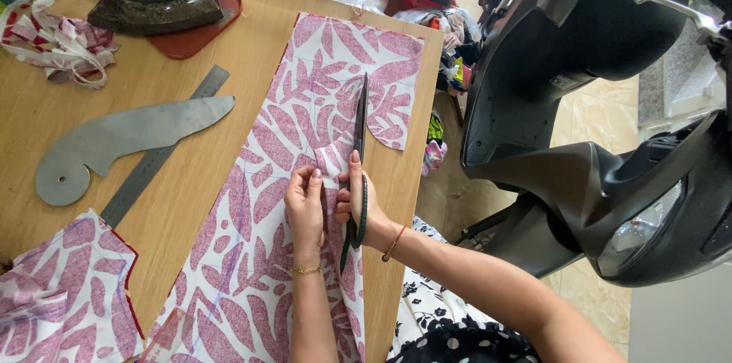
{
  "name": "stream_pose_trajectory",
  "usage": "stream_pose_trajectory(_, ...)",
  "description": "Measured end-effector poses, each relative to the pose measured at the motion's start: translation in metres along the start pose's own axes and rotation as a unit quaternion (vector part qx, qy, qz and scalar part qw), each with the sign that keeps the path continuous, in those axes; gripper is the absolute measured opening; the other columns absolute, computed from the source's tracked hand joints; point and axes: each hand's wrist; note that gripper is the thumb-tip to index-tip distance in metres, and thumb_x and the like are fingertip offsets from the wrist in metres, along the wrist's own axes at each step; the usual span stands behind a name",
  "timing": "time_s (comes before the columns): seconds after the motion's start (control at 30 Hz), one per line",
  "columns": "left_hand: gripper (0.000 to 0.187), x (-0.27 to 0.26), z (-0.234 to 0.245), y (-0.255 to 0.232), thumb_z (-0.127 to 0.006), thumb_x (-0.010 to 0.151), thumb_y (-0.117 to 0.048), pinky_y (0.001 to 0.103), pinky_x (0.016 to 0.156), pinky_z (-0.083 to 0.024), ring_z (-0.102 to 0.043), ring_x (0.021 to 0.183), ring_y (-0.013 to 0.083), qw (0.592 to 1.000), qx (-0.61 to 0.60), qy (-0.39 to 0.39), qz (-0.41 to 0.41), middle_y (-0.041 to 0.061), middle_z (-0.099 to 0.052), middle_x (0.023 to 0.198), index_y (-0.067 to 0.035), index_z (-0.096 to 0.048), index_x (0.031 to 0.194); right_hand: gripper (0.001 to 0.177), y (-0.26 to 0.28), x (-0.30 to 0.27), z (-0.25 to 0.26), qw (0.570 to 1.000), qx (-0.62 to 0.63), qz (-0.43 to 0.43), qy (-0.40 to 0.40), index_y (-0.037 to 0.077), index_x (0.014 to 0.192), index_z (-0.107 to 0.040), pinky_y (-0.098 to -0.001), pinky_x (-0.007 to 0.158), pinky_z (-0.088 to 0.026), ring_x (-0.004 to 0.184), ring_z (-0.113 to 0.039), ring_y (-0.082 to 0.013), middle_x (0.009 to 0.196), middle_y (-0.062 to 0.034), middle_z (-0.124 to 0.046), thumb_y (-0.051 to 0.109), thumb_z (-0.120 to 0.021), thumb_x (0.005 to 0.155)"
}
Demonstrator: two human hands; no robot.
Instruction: Cutting a pattern out of patterned fabric using fabric shears.
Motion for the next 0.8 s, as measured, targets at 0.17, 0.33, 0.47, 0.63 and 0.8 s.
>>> stream_pose_trajectory(0.17, 0.016, -0.002, -0.002, -0.008, -0.059, 0.103, -0.015, 0.019, 0.069, -0.046, -0.052, 0.079, 0.0039, 1.000, 0.018, -0.006, 0.022, -0.002, -0.062, 0.092, -0.001, -0.064, 0.108, 0.067, 0.004, 0.001, -0.003, 1.000, -0.009, -0.004, -0.015, 0.015, 0.098, -0.042, -0.0227, 0.039, -0.025, 0.042, -0.026, -0.0054, 0.060, 0.0068, -0.031, 0.080, -0.052, 0.083)
stream_pose_trajectory(0.33, 0.016, -0.002, 0.000, -0.006, -0.059, 0.103, -0.016, 0.019, 0.068, -0.047, -0.053, 0.078, 0.0035, 0.998, 0.052, -0.010, 0.020, -0.002, -0.063, 0.091, -0.001, -0.064, 0.107, 0.067, 0.000, 0.005, 0.000, 1.000, -0.005, 0.003, -0.017, 0.015, 0.096, -0.042, -0.0229, 0.038, -0.023, 0.041, -0.024, -0.0054, 0.058, 0.0068, -0.030, 0.079, -0.053, 0.083)
stream_pose_trajectory(0.47, 0.017, -0.001, 0.000, -0.004, -0.060, 0.104, -0.016, 0.019, 0.068, -0.045, -0.050, 0.079, 0.0037, 0.999, 0.034, -0.003, 0.008, -0.002, -0.062, 0.092, 0.000, -0.064, 0.108, 0.065, 0.000, 0.007, 0.000, 1.000, 0.005, 0.008, -0.009, 0.016, 0.096, -0.042, -0.0224, 0.038, -0.023, 0.041, -0.024, -0.0051, 0.058, 0.0070, -0.030, 0.079, -0.053, 0.083)
stream_pose_trajectory(0.63, 0.018, 0.000, 0.000, -0.002, -0.060, 0.103, -0.017, 0.019, 0.069, -0.046, -0.052, 0.080, 0.0033, 0.999, 0.037, -0.003, 0.005, -0.002, -0.062, 0.093, 0.000, -0.064, 0.109, 0.066, 0.000, 0.007, 0.002, 1.000, 0.001, 0.010, -0.003, 0.015, 0.095, -0.042, -0.0226, 0.038, -0.023, 0.041, -0.026, -0.0051, 0.058, 0.0068, -0.031, 0.079, -0.052, 0.084)
stream_pose_trajectory(0.8, 0.016, 0.003, 0.001, 0.007, -0.061, 0.103, -0.015, 0.019, 0.070, -0.045, -0.051, 0.080, 0.0039, 0.999, 0.047, -0.010, 0.001, -0.003, -0.063, 0.093, 0.000, -0.064, 0.107, 0.066, 0.000, 0.009, 0.007, 1.000, 0.011, 0.007, 0.025, 0.015, 0.097, -0.043, -0.0223, 0.038, -0.022, 0.041, -0.026, -0.0049, 0.059, 0.0070, -0.033, 0.080, -0.050, 0.085)
Point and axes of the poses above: each hand's wrist, its own x-axis towards the middle knuckle, its own z-axis out of the back of the hand, y = z × x
